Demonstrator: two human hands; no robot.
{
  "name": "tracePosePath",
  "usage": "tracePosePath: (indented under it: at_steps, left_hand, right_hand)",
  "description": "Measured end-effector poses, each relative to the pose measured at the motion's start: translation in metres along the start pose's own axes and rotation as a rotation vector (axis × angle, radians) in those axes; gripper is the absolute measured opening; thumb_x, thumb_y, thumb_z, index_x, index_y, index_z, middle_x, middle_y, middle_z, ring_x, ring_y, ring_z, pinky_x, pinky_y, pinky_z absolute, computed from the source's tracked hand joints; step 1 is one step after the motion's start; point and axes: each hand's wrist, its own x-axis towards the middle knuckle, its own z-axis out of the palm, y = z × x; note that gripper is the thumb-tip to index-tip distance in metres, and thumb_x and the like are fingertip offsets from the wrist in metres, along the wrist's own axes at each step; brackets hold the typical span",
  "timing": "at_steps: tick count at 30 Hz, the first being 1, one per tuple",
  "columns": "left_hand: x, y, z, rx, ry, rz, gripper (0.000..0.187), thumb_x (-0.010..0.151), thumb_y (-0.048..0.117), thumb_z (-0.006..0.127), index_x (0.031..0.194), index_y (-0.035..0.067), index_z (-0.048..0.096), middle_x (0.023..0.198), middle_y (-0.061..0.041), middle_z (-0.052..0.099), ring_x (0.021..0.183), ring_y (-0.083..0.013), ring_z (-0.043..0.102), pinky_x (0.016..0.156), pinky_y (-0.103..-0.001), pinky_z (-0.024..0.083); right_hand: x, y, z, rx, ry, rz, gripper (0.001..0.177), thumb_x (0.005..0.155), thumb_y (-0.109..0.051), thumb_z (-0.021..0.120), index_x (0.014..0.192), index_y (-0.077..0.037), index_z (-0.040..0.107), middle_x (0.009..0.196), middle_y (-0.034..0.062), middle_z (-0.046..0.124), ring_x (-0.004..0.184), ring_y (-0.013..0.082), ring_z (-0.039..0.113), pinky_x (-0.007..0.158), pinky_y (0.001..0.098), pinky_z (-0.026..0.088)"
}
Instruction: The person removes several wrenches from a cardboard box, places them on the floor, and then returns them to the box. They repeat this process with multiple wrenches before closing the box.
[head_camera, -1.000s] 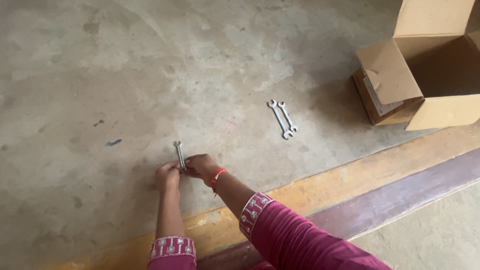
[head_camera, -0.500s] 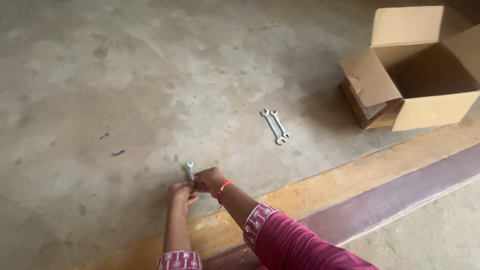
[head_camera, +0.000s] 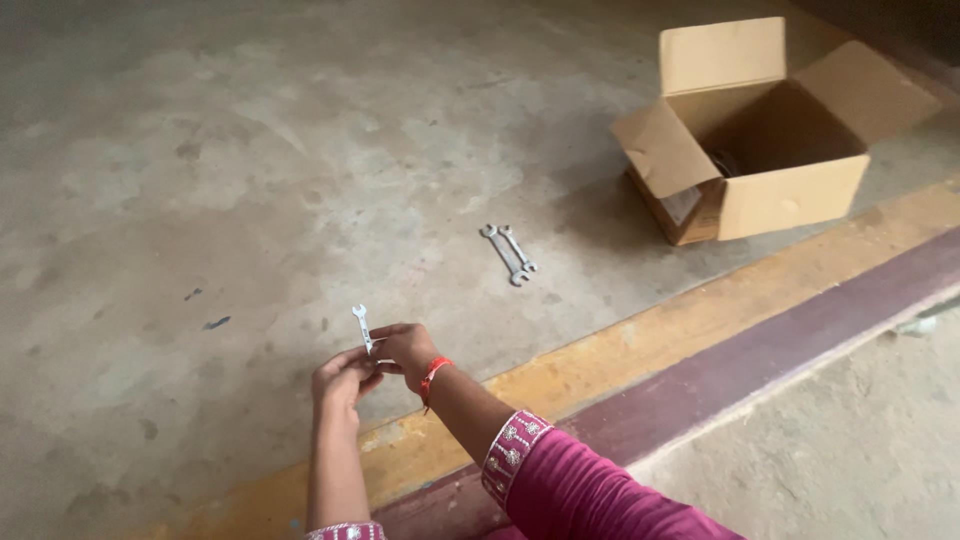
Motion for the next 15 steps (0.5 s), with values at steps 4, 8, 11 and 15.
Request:
tracePosePath:
  at_steps: [4, 8, 11, 15]
  left_hand:
    - [-0.032, 0.018, 0.025, 0.02, 0.019, 0.014, 0.029, 0.092, -0.008, 0.059, 0.117, -0.002, 0.071, 0.102, -0.01, 0.076, 0.086, -0.0201, 0.073, 0.076, -0.034, 0.063]
    - [-0.066, 0.037, 0.059, 0.069, 0.013, 0.016, 0.029, 0.093, -0.006, 0.06, 0.119, 0.0, 0.071, 0.103, -0.009, 0.076, 0.088, -0.019, 0.073, 0.074, -0.035, 0.061]
    - [-0.091, 0.05, 0.091, 0.06, 0.024, 0.042, 0.029, 0.094, -0.002, 0.061, 0.12, 0.003, 0.072, 0.105, -0.007, 0.075, 0.091, -0.0182, 0.071, 0.073, -0.035, 0.06]
    - [-0.118, 0.072, 0.133, 0.008, 0.014, 0.089, 0.027, 0.095, 0.0, 0.066, 0.12, 0.003, 0.075, 0.106, -0.009, 0.074, 0.094, -0.0183, 0.069, 0.078, -0.035, 0.06]
  right_hand:
    - [-0.023, -0.007, -0.018, 0.042, -0.019, -0.047, 0.034, 0.086, 0.01, 0.064, 0.12, 0.004, 0.069, 0.101, 0.0144, 0.073, 0.09, 0.021, 0.073, 0.078, 0.0305, 0.062]
    - [-0.04, -0.018, -0.046, 0.069, -0.004, -0.11, 0.033, 0.085, 0.012, 0.065, 0.118, 0.007, 0.069, 0.103, 0.017, 0.073, 0.091, 0.0237, 0.073, 0.081, 0.0305, 0.063]
    - [-0.051, -0.032, -0.069, 0.157, -0.04, -0.154, 0.029, 0.086, 0.011, 0.066, 0.115, 0.011, 0.069, 0.104, 0.0185, 0.073, 0.092, 0.0259, 0.074, 0.083, 0.031, 0.065]
    - [-0.071, -0.061, -0.1, 0.156, -0.05, -0.176, 0.026, 0.089, 0.008, 0.068, 0.115, 0.011, 0.068, 0.107, 0.0177, 0.072, 0.095, 0.0237, 0.074, 0.088, 0.0307, 0.065]
